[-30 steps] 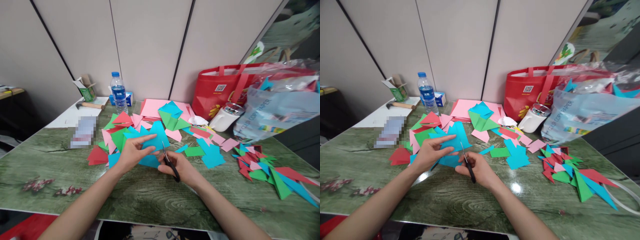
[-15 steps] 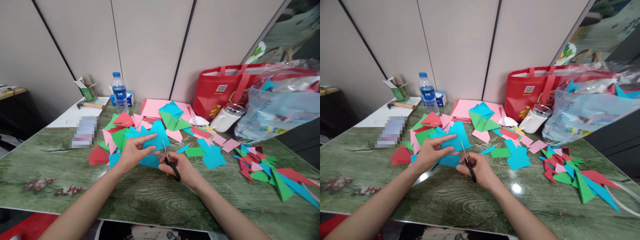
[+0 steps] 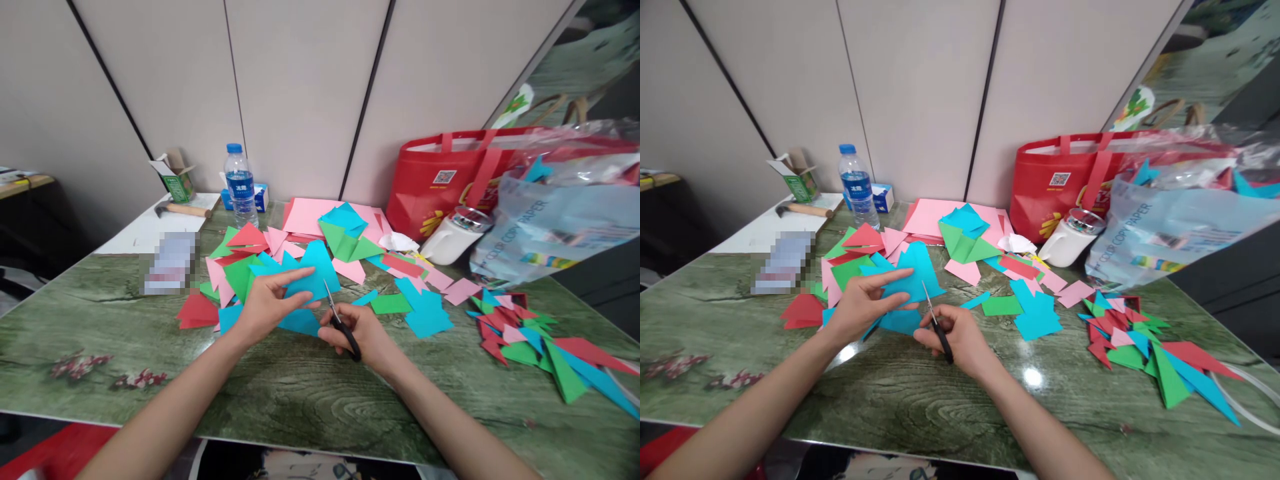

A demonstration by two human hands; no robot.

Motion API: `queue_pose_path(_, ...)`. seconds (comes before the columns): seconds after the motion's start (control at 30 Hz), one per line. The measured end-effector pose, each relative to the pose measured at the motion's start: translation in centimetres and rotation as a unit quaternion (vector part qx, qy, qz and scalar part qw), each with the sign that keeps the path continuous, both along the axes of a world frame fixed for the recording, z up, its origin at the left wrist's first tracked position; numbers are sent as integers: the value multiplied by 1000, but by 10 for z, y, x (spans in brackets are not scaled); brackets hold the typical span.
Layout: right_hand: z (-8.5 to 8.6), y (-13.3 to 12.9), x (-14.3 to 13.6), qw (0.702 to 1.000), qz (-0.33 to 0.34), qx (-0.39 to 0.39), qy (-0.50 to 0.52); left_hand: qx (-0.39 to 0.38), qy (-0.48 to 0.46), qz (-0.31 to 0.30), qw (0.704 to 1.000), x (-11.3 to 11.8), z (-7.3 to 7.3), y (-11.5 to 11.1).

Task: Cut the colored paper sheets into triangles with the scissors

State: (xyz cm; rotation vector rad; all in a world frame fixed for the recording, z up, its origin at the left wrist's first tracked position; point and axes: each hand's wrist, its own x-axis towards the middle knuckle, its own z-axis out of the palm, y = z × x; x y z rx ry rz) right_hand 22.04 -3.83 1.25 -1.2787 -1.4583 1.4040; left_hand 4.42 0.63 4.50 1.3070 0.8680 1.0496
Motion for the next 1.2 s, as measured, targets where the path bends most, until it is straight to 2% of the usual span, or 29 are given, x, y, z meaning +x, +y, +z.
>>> queue_pose_path(0.23, 5, 0, 0, 999, 16, 28, 16, 49, 86, -8, 995, 2, 4, -3)
queue_pose_path(0.53, 4, 1, 1, 999, 22, 42, 18, 75, 105, -12, 992, 2, 2, -4)
queue_pose_path(0.87, -2, 1, 1, 999, 16, 20, 30, 85, 103, -11, 991, 2, 2, -3)
queue_pose_path(1.2, -4, 0, -1, 999, 10, 25, 43, 66, 84, -22, 994, 2, 0, -3)
